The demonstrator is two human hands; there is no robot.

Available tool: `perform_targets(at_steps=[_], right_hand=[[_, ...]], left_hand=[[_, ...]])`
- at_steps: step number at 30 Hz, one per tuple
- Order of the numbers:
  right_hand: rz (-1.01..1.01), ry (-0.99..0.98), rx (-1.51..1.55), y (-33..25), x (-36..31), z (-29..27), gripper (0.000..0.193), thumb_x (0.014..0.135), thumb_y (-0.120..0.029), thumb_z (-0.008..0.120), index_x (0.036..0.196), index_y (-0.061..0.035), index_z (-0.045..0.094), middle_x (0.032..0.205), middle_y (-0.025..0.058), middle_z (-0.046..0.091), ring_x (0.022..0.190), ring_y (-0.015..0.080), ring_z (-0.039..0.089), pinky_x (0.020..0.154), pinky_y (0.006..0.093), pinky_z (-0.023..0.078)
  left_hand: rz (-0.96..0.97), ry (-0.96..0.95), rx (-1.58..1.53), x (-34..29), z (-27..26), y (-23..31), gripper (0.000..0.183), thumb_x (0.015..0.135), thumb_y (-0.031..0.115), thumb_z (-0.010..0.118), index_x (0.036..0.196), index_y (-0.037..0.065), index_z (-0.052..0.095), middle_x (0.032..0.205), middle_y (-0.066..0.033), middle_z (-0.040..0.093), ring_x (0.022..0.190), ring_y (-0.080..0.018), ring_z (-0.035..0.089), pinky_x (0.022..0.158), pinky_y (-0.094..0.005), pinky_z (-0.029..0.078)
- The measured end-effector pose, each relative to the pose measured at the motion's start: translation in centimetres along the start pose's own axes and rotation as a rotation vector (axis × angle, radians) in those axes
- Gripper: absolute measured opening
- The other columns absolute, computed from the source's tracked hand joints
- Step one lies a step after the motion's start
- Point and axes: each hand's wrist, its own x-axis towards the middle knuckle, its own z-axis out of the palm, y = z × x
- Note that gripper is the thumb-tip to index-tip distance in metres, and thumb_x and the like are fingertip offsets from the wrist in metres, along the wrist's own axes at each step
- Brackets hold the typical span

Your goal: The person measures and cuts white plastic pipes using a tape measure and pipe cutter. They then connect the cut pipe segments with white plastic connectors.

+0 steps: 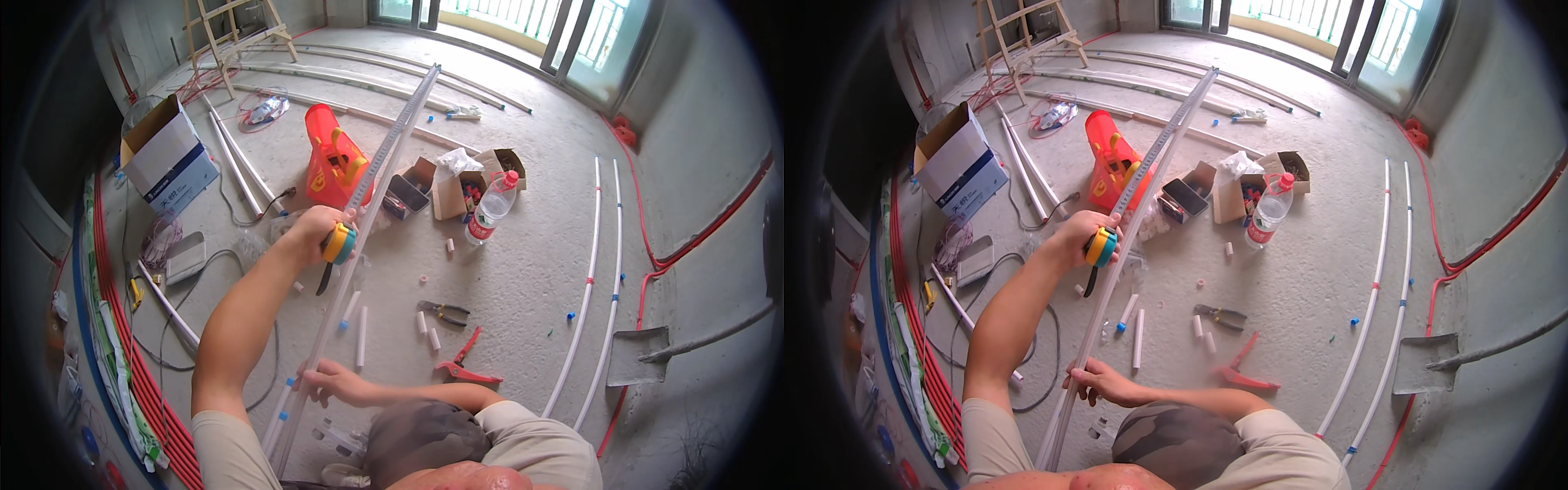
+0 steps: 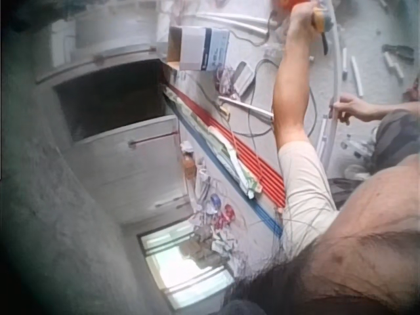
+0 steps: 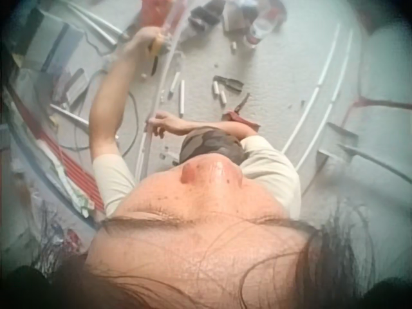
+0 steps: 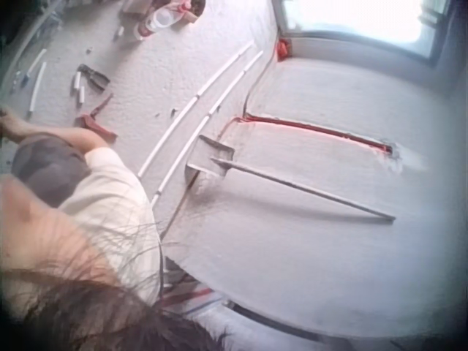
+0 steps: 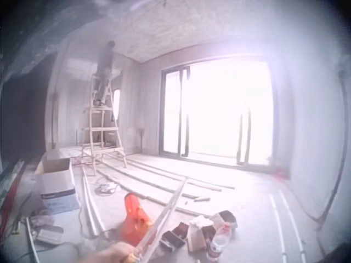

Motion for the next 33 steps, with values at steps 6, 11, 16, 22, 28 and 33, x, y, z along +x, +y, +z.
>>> perform_targets(at_steps=[6, 11, 16, 22, 28, 33], right_hand=[[-0.025, 0.030, 0.019, 0.0, -0.3, 0.3, 0.031, 0.112, -0.036, 0.051, 0.126, -0.0091, 0.052, 0.115, 0.0052, 0.070, 0.079, 0.0124, 0.061, 0.061, 0.0278, 0.054], [-0.056, 0.013, 0.004, 0.2, -0.5, 0.2, 0.031, 0.112, -0.037, 0.052, 0.126, -0.0091, 0.053, 0.114, 0.0052, 0.070, 0.079, 0.0127, 0.061, 0.061, 0.0277, 0.055], [-0.050, 0.013, -0.034, -0.4, -0.6, 0.7, 0.031, 0.112, -0.035, 0.052, 0.126, -0.0079, 0.054, 0.114, 0.0052, 0.069, 0.079, 0.0132, 0.062, 0.061, 0.0286, 0.055], [-0.116, -0.022, -0.029, 1.1, -0.1, -1.3, 0.031, 0.112, -0.035, 0.052, 0.124, -0.0078, 0.056, 0.113, 0.0058, 0.072, 0.079, 0.0132, 0.065, 0.062, 0.0270, 0.054], [-0.127, 0.040, 0.008, 0.6, 1.9, -3.2, 0.033, 0.113, -0.029, 0.050, 0.133, -0.0032, 0.056, 0.122, 0.0130, 0.072, 0.079, 0.0149, 0.063, 0.069, 0.0286, 0.052], [-0.152, 0.065, 0.117, 0.8, 3.2, -5.1, 0.031, 0.113, -0.031, 0.050, 0.127, -0.0046, 0.056, 0.115, 0.0104, 0.072, 0.077, 0.0130, 0.062, 0.068, 0.0268, 0.051]], left_hand=[[0.022, -0.006, 0.031, -0.5, -0.3, -1.1, 0.039, 0.108, 0.035, 0.058, 0.091, -0.001, 0.062, 0.070, -0.0132, 0.063, 0.057, -0.0265, 0.066, 0.054, -0.0395, 0.059], [0.035, -0.030, -0.013, -0.8, -0.2, -1.4, 0.040, 0.107, 0.036, 0.061, 0.091, -0.001, 0.062, 0.073, -0.0134, 0.065, 0.059, -0.0258, 0.067, 0.054, -0.0381, 0.059], [0.083, -0.087, -0.037, -3.7, -0.8, -2.8, 0.040, 0.104, 0.038, 0.066, 0.092, 0.000, 0.062, 0.076, -0.0130, 0.067, 0.060, -0.0246, 0.068, 0.056, -0.0384, 0.059], [-0.066, 0.087, -0.027, -14.4, -6.4, -11.6, 0.033, 0.104, 0.032, 0.068, 0.098, 0.000, 0.062, 0.084, -0.0141, 0.071, 0.066, -0.0233, 0.074, 0.058, -0.0356, 0.062], [-0.213, 0.260, -0.052, -26.7, -11.4, -25.0, 0.026, 0.102, 0.016, 0.067, 0.106, -0.009, 0.069, 0.101, -0.0178, 0.074, 0.083, -0.0202, 0.075, 0.068, -0.0317, 0.065], [-0.324, 0.200, -0.118, -29.3, -11.7, -32.0, 0.029, 0.102, 0.018, 0.068, 0.115, -0.008, 0.066, 0.115, -0.0197, 0.074, 0.095, -0.0232, 0.074, 0.091, -0.0362, 0.061]])
